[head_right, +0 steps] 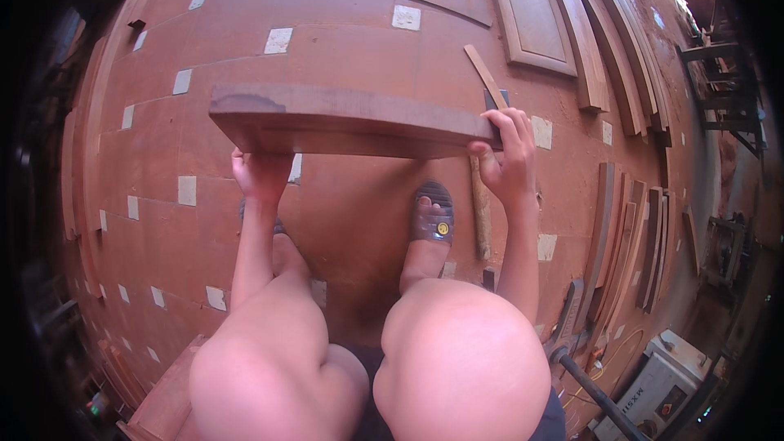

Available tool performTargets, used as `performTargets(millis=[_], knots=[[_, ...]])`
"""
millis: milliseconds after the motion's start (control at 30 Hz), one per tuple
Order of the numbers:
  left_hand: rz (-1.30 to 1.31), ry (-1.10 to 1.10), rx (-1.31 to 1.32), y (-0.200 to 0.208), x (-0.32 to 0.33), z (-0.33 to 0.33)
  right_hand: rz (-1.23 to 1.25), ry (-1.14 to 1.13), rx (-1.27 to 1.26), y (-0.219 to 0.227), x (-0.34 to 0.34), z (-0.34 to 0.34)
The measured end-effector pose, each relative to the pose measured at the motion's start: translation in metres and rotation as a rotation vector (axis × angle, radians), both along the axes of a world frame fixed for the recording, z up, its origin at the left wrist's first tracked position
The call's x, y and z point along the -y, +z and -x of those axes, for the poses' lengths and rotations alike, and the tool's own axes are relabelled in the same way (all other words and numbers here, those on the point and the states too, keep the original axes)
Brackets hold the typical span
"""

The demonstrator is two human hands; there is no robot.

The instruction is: The person assembles a wooden frame by hand, fitting four mitered pieces together and inserting a rectangular wooden panel into the center. They use a hammer to tap the joints and panel into place, then inspect the assembled unit.

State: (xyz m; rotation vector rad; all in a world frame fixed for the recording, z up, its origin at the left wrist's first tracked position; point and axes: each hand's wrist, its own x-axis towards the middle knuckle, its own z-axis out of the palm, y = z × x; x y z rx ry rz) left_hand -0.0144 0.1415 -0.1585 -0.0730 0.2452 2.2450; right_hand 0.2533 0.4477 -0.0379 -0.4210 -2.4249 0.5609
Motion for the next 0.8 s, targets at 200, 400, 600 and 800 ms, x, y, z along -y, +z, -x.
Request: performTargets(millis=[200, 400, 600, 800], knots=[[0.184, 0.182, 0.033, -0.037, 0.039, 0.017, -0.07, 0.053, 0.085, 0.005, 0.011, 0.029], [0.821, 0.18, -0.136, -0.04, 0.016, 0.013, -0.077, 0.028, 0.111, -0.001, 0.009, 0.02], [2.006, 0.021, -1.028, -0.014, 0.071, 0.021, -0.219, 0.152, 0.124, 0.002, 0.01, 0.031], [3.106, -0.865, -1.04, 0.078, 0.376, 0.072, -0.235, 0.204, 0.045, -0.008, 0.024, 0.046]])
